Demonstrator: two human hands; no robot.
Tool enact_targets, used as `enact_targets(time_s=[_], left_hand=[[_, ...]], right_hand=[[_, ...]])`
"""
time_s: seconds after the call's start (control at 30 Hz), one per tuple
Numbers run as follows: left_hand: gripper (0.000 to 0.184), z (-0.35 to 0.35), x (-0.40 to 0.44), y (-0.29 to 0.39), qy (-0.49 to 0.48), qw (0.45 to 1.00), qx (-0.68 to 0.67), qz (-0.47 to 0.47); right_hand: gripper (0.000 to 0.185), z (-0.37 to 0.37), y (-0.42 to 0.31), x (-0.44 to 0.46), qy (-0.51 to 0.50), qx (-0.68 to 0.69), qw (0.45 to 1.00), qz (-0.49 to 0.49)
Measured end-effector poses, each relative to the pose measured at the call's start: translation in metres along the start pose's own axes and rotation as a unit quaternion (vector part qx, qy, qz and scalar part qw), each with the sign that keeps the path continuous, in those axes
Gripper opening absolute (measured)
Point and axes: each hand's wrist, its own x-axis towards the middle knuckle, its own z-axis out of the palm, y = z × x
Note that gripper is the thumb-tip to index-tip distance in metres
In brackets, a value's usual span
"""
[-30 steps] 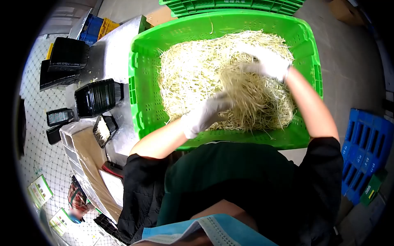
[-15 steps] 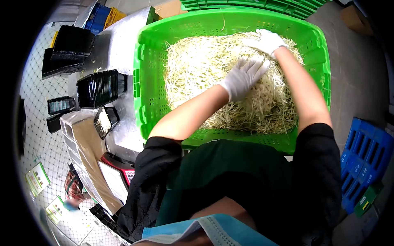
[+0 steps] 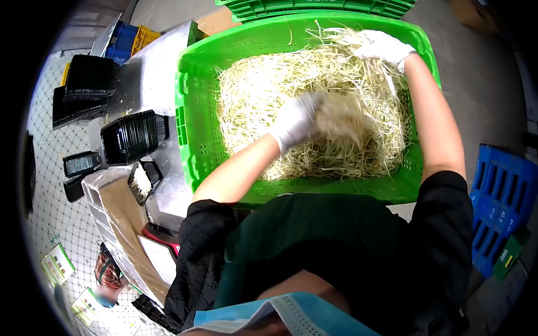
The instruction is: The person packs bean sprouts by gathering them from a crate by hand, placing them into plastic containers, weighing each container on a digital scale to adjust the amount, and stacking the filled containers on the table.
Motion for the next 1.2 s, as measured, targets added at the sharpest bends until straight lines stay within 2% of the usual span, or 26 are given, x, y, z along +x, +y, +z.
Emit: enact_targets(time_s=[0.07,0.13,0.17,0.23,0.27,0.3,0.33,0.37,0.43,0.53,0.6,0.67,0.7,0.77,0.8,0.83,0.87,0.9,0.93,0.97,1.0,1.03,1.1,1.13,1.17,1.2], left_hand=[[0.055,-0.003,0.025,-0.024,0.000,0.995,-0.075,-0.058],[0.062,0.010,0.051,-0.065,0.139,0.978,0.155,-0.009],[0.067,0.017,0.059,-0.083,0.206,0.942,0.265,0.015],[0.071,0.016,0.061,-0.089,0.267,0.888,0.372,0.042],[0.068,0.009,0.060,-0.080,0.082,0.976,0.200,-0.016],[0.066,0.007,0.052,-0.070,-0.019,0.994,0.106,-0.035],[0.065,0.004,0.045,-0.059,-0.115,0.991,0.013,-0.072],[0.062,0.006,0.024,-0.043,-0.084,0.995,0.034,-0.031],[0.067,0.012,-0.015,-0.017,-0.019,0.996,0.074,0.050],[0.082,0.038,-0.040,-0.027,0.025,0.982,0.183,0.035],[0.089,0.036,-0.025,-0.031,0.081,0.972,0.215,0.039],[0.107,0.029,0.000,-0.038,0.196,0.938,0.282,0.051],[0.107,0.024,0.008,-0.043,0.196,0.937,0.284,0.050],[0.113,0.016,0.016,-0.053,0.027,0.985,0.168,0.031],[0.114,-0.004,0.010,-0.022,-0.067,0.995,0.067,-0.031],[0.114,0.002,-0.001,-0.017,-0.067,0.995,0.065,-0.030],[0.101,0.010,-0.012,-0.016,-0.097,0.992,0.076,-0.022],[0.095,0.021,-0.024,-0.017,-0.111,0.990,0.082,-0.018],[0.088,0.032,-0.037,-0.018,-0.125,0.988,0.088,-0.013],[0.078,0.049,-0.052,-0.023,-0.025,0.966,0.250,0.065],[0.069,0.055,-0.059,-0.024,0.074,0.901,0.402,0.142],[0.069,0.059,-0.056,-0.028,0.073,0.901,0.403,0.142],[0.060,0.057,-0.042,-0.033,0.080,0.947,0.290,0.117],[0.058,0.049,-0.031,-0.033,0.006,0.977,0.204,0.058],[0.056,0.041,-0.019,-0.033,-0.055,0.991,0.121,-0.014],[0.053,0.033,-0.014,-0.037,-0.041,0.993,0.106,0.008]], right_hand=[[0.082,0.010,0.007,-0.004,0.057,-0.050,0.996,0.048],[0.097,0.017,0.027,0.005,0.149,-0.098,0.971,0.159],[0.100,0.030,0.043,0.011,0.215,-0.057,0.961,0.167],[0.098,0.048,0.042,0.002,0.234,-0.129,0.953,0.141],[0.095,0.055,0.029,-0.009,0.208,-0.159,0.954,0.143],[0.092,0.064,0.017,-0.027,0.182,-0.188,0.954,0.147],[0.086,0.073,0.019,-0.042,0.132,-0.161,0.977,0.050],[0.081,0.084,0.019,-0.059,0.083,-0.132,0.987,-0.047],[0.080,0.113,-0.012,-0.106,0.040,-0.243,0.969,0.021],[0.079,0.118,-0.008,-0.114,0.045,-0.228,0.973,-0.001],[0.078,0.091,0.023,-0.076,0.131,-0.244,0.948,-0.159],[0.076,0.075,0.028,-0.043,0.228,-0.287,0.930,-0.024],[0.076,0.075,0.028,-0.038,0.228,-0.286,0.930,-0.025],[0.079,0.079,0.031,-0.032,0.151,-0.251,0.953,0.076],[0.086,0.085,0.024,-0.039,0.056,-0.208,0.977,0.008],[0.089,0.096,0.021,-0.057,0.016,-0.166,0.986,0.011],[0.092,0.120,-0.005,-0.094,-0.023,-0.125,0.992,0.014],[0.096,0.147,0.027,-0.112,0.074,-0.359,0.928,-0.073],[0.104,0.161,0.037,-0.129,0.052,-0.416,0.901,-0.112],[0.107,0.177,0.029,-0.142,0.009,-0.491,0.869,-0.066],[0.103,0.182,0.027,-0.144,0.008,-0.524,0.850,-0.055],[0.100,0.187,0.027,-0.144,0.007,-0.556,0.830,-0.043],[0.090,0.174,0.035,-0.118,0.042,-0.544,0.834,-0.078],[0.081,0.162,0.038,-0.100,0.075,-0.532,0.836,-0.115],[0.074,0.144,0.033,-0.089,0.046,-0.402,0.908,-0.110],[0.067,0.127,0.019,-0.089,0.015,-0.262,0.960,-0.102]])
